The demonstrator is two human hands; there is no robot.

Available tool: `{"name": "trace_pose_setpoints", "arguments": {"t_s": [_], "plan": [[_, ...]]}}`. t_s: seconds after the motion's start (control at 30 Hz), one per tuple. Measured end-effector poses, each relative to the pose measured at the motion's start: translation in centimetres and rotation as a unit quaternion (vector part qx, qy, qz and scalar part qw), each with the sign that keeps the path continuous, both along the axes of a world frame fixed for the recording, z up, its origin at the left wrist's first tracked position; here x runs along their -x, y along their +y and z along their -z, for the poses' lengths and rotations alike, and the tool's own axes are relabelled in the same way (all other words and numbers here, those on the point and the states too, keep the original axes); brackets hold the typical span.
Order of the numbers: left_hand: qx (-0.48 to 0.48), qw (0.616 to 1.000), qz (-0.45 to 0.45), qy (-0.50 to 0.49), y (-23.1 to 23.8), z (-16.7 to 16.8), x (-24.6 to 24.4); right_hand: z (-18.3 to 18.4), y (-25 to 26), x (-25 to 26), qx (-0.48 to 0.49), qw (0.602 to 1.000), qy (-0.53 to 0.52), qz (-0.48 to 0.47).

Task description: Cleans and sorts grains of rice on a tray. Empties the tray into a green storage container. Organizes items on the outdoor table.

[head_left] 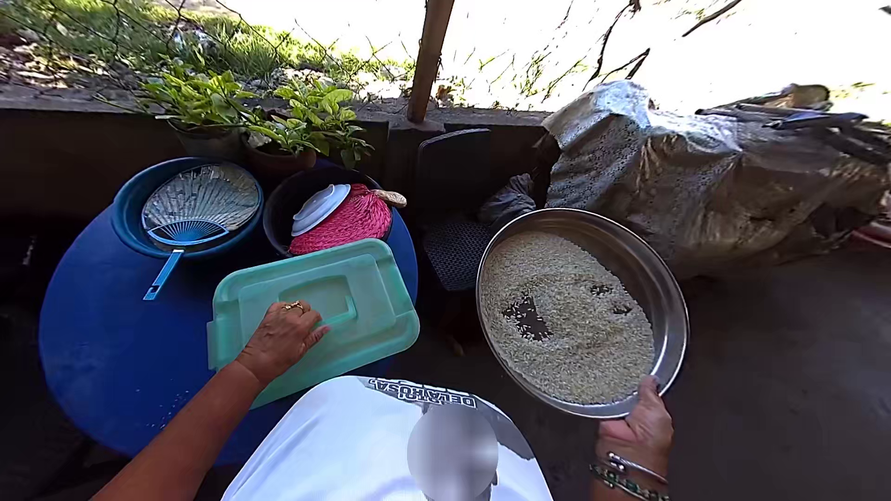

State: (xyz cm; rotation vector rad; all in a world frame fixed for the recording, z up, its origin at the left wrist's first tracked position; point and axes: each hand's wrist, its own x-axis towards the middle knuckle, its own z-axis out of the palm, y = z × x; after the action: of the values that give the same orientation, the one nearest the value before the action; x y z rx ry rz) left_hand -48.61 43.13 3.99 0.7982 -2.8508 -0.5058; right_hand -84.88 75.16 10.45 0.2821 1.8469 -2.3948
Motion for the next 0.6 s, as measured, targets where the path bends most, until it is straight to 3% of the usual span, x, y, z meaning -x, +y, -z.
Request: {"name": "trace_pose_setpoints", "arguments": {"t_s": [0.1,0.33,0.6], "plan": [[-0.022,0.999,-0.025,0.018,-0.2,-0.9,-0.5,-0.4,-0.6,-0.3,0.000,1.000,-0.003,-0.009],[0.081,0.980,-0.068,0.171,0.8,-3.8,-2.4,-0.9,-2.1,-0.3,-0.002,1.000,-0.002,-0.027],[0.219,0.951,-0.141,0.166,2.3,-7.3,-7.0,-1.0,-6.2,-0.2,0.006,0.995,-0.006,-0.097]]}}
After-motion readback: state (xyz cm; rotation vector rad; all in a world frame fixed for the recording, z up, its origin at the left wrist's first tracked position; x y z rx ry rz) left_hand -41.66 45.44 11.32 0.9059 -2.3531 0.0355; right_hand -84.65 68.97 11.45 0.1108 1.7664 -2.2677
